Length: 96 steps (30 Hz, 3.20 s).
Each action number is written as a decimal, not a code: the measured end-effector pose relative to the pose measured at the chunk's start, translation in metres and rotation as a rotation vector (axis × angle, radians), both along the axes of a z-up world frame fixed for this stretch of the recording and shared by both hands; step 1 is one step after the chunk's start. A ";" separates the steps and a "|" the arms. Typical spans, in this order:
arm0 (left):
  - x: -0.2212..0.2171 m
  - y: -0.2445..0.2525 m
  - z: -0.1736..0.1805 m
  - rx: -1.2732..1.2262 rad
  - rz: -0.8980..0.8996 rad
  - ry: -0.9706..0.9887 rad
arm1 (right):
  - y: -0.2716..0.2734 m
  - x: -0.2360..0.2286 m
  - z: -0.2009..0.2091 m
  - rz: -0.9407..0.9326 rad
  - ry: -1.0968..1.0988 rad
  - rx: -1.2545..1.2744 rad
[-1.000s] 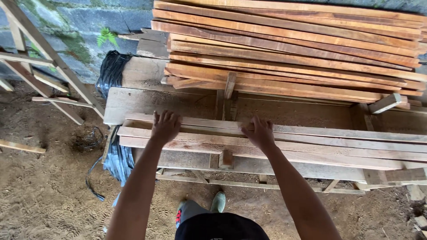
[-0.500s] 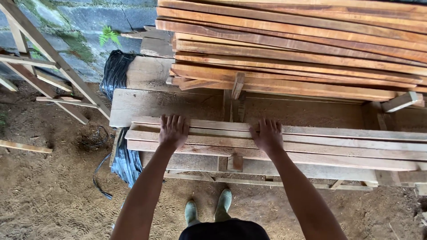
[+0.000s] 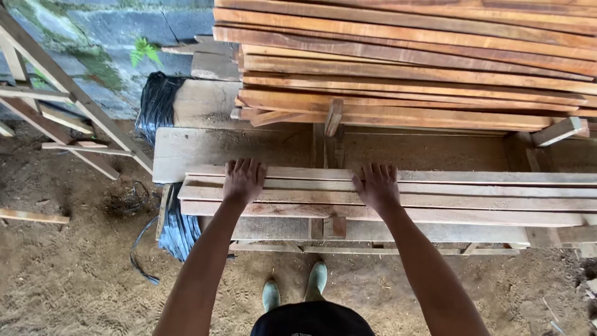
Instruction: Organizing thin wood planks into a small stack and tying them together with rubber strips to form a bundle.
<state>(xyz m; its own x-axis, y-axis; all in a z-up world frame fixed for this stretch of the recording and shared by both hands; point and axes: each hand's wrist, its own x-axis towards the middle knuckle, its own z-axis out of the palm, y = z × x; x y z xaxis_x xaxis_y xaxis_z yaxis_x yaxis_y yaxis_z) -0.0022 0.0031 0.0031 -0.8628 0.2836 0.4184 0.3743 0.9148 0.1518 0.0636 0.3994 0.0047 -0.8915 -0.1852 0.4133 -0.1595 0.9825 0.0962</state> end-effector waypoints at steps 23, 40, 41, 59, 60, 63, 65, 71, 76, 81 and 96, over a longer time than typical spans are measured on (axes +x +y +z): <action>0.036 -0.023 -0.006 0.083 -0.003 0.150 | -0.021 0.023 0.001 -0.012 0.067 -0.213; 0.117 -0.028 -0.031 0.043 -0.110 0.023 | -0.151 0.071 0.076 -0.090 -0.423 -0.105; 0.123 -0.028 -0.032 0.047 -0.129 0.027 | -0.154 0.075 0.086 -0.094 -0.455 -0.153; 0.161 -0.082 -0.033 0.421 -0.015 0.076 | -0.157 0.071 0.055 -0.335 -0.396 -0.245; 0.156 -0.090 -0.044 0.489 0.029 0.185 | -0.156 0.068 0.057 -0.348 -0.385 -0.241; 0.164 -0.120 -0.063 0.603 0.194 0.006 | -0.155 0.070 0.062 -0.359 -0.391 -0.250; 0.164 -0.131 -0.081 0.618 0.279 -0.083 | -0.155 0.073 0.065 -0.360 -0.407 -0.261; 0.166 -0.144 -0.059 0.507 0.472 -0.400 | -0.157 0.074 0.069 -0.349 -0.381 -0.275; 0.152 -0.154 -0.092 0.412 0.490 -0.308 | -0.153 0.074 0.062 -0.350 -0.357 -0.274; 0.128 -0.179 -0.087 0.502 0.659 -0.352 | -0.151 0.072 0.057 -0.338 -0.343 -0.263; 0.090 -0.235 -0.132 0.607 0.585 -0.289 | -0.152 0.072 0.054 -0.311 -0.301 -0.263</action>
